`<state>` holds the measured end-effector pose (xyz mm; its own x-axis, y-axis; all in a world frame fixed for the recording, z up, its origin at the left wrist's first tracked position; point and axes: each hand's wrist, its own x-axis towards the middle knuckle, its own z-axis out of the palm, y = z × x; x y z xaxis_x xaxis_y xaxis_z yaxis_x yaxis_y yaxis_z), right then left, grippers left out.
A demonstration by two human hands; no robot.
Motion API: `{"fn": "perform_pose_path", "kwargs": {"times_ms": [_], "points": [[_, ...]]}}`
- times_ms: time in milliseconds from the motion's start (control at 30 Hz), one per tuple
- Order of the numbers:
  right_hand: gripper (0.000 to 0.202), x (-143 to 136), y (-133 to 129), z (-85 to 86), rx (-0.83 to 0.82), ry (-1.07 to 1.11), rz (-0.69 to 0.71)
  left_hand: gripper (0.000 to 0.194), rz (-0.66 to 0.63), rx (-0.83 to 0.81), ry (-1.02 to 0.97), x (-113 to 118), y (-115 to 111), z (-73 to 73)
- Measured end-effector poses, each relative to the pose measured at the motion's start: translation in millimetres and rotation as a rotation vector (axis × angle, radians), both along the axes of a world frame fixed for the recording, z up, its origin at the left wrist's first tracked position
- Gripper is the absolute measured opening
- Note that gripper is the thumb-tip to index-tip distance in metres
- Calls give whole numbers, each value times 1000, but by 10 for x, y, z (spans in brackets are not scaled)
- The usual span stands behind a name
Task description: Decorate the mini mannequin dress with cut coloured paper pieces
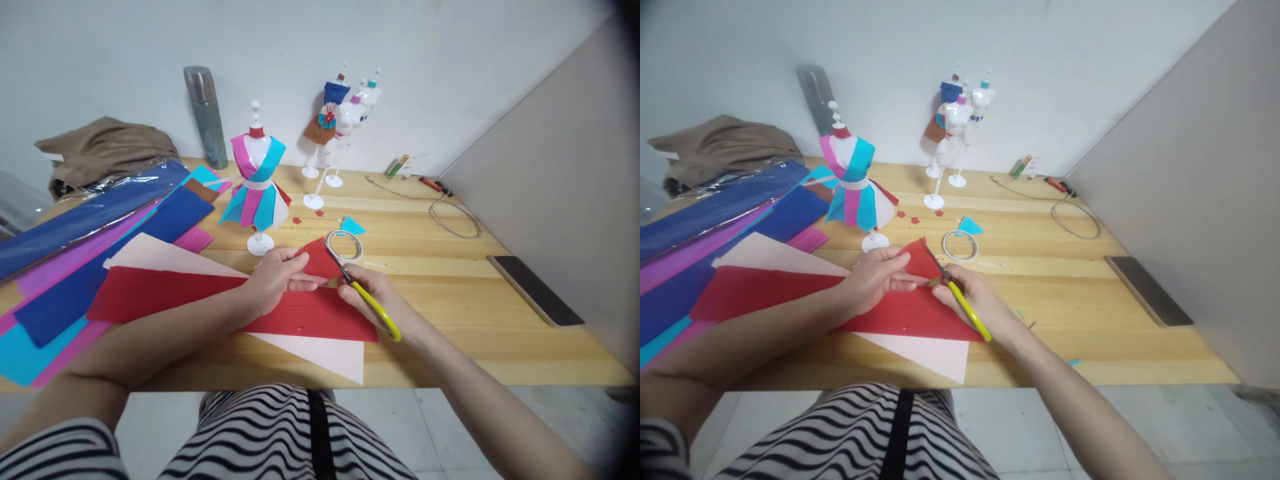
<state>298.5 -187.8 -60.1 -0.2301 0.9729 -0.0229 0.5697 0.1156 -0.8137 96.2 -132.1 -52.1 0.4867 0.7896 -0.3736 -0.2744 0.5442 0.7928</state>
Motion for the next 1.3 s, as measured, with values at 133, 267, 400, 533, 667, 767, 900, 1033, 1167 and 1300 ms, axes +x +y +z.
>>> {"fn": "perform_pose_path", "kwargs": {"times_ms": [133, 267, 400, 533, 667, 767, 900, 1033, 1167, 1300], "points": [[53, 5, 0, -77, -21, 24, -32, 21, -1, 9, 5, -3, 8, 1], [50, 27, -5, -120, -12, 42, -43, 23, 3, 3, 25, -4, 20, -6], [48, 58, -18, -22, 58, 38, -29, 25, 13, 11, 10, -10, 30, 2], [45, 118, -24, 80, 85, 58, 19, 25, 25, 16, 22, -17, 43, 46], [47, 214, -26, 93, 32, 20, 24, 29, 34, 12, 32, -21, 59, 88], [43, 297, -38, 135, -39, -220, -10, 33, 26, 10, 31, -23, 75, 104], [28, 385, -62, 188, -68, -633, -66, 33, 7, 41, 83, -39, 104, 140], [39, 415, -84, 113, -85, -758, 14, 33, -19, 85, 137, -67, 135, 196], [65, 406, -103, 94, -113, -778, 125, 36, -26, 101, 180, -87, 147, 250], [57, 350, -109, 171, -20, -808, 55, 34, -13, 95, 183, -93, 144, 267]]}}
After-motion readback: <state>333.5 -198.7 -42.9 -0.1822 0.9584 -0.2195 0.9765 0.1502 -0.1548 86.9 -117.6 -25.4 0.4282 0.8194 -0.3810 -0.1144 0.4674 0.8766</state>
